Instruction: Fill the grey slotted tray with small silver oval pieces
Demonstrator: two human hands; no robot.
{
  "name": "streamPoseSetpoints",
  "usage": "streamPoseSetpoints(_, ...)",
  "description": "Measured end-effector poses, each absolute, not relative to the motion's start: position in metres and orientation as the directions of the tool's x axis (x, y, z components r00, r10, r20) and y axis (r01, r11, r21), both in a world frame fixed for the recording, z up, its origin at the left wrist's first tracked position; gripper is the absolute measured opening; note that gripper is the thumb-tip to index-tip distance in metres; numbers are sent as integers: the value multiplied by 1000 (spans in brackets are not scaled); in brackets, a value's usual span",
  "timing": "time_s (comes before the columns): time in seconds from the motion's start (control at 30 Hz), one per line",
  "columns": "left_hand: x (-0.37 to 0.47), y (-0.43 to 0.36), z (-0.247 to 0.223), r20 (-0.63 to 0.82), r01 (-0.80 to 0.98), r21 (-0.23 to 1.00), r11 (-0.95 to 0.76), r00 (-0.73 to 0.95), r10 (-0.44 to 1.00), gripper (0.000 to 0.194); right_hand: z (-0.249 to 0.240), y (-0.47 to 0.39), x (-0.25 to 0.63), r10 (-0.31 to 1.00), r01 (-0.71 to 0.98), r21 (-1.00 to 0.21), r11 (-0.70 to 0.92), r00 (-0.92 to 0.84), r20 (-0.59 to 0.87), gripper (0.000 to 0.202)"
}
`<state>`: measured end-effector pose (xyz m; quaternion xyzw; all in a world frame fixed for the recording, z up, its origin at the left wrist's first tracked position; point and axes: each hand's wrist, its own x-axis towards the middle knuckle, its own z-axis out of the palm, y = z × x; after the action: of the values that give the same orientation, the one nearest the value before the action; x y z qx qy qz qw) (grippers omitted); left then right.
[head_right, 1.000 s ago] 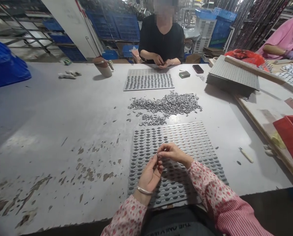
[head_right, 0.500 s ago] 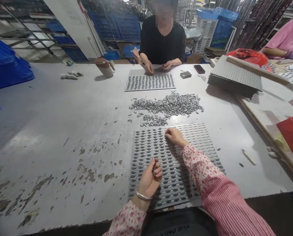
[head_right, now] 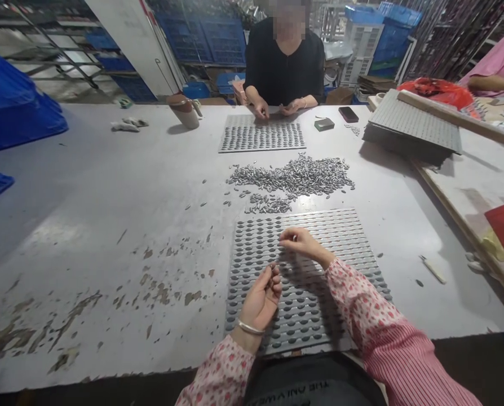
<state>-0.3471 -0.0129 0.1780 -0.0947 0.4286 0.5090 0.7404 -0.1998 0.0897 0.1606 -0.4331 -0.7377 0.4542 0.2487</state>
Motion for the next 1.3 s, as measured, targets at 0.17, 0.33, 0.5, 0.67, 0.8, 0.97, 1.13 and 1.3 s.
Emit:
streamPoseSetpoints(0.17,-344,-11,178,-698,-841,286,460,146,701,10,169,60,-210,769,249,-934,255,-638,40,24)
streamPoseSetpoints(0.33,-348,-12,185,-696,-852,200,483,223,682,16,160,79,-209,881,224,-964,146,-473,24,23)
streamPoseSetpoints(0.5,-351,-17,192,-734,-859,210,467,177,656,24,144,128,-192,968,577,-796,182,-247,42,19)
streamPoseSetpoints(0.67,-351,-23,188,-770,-854,166,493,200,606,19,131,147,-189,955,778,-589,219,-293,-32,16)
streamPoseSetpoints(0.8,-351,-25,185,-799,-864,117,489,211,563,16,125,150,-192,952,801,-554,224,-302,-52,11)
streamPoseSetpoints(0.97,-350,-26,185,-799,-865,114,489,213,563,16,122,150,-198,960,823,-522,227,-279,-23,11)
streamPoseSetpoints(1.13,-349,-27,182,-786,-862,105,495,233,573,15,127,145,-198,970,820,-531,213,-245,10,12)
streamPoseSetpoints(1.3,-350,-26,181,-789,-861,108,497,229,569,14,124,141,-191,948,815,-506,284,-316,23,10)
